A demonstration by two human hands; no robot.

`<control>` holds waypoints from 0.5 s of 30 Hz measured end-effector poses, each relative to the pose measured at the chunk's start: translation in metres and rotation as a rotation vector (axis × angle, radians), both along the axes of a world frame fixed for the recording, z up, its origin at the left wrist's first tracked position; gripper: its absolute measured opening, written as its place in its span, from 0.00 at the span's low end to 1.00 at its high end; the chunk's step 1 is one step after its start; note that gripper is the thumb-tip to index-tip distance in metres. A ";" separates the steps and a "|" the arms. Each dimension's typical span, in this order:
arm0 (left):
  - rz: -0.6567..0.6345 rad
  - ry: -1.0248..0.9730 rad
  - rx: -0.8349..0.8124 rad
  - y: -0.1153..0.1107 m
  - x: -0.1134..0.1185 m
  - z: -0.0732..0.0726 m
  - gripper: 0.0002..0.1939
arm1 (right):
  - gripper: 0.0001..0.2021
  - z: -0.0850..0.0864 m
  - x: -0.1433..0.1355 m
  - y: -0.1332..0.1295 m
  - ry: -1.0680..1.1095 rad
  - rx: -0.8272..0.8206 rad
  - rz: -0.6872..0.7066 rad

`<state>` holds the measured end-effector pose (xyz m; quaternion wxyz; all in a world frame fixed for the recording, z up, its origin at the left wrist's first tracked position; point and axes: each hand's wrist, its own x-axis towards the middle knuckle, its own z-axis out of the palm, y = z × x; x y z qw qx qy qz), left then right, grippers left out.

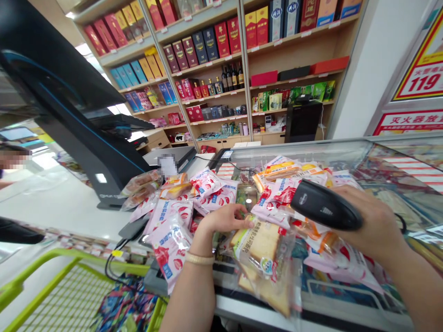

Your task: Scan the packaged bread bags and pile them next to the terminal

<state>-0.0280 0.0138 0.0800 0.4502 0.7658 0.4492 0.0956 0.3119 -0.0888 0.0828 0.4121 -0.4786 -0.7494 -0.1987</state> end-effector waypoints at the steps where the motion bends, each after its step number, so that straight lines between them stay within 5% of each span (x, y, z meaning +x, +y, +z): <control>1: -0.005 -0.004 -0.007 0.000 0.000 -0.001 0.28 | 0.11 0.001 0.000 0.000 -0.001 0.000 0.003; 15: 0.045 -0.421 -0.377 -0.007 0.008 0.002 0.38 | 0.12 -0.005 0.002 0.001 -0.013 0.010 -0.002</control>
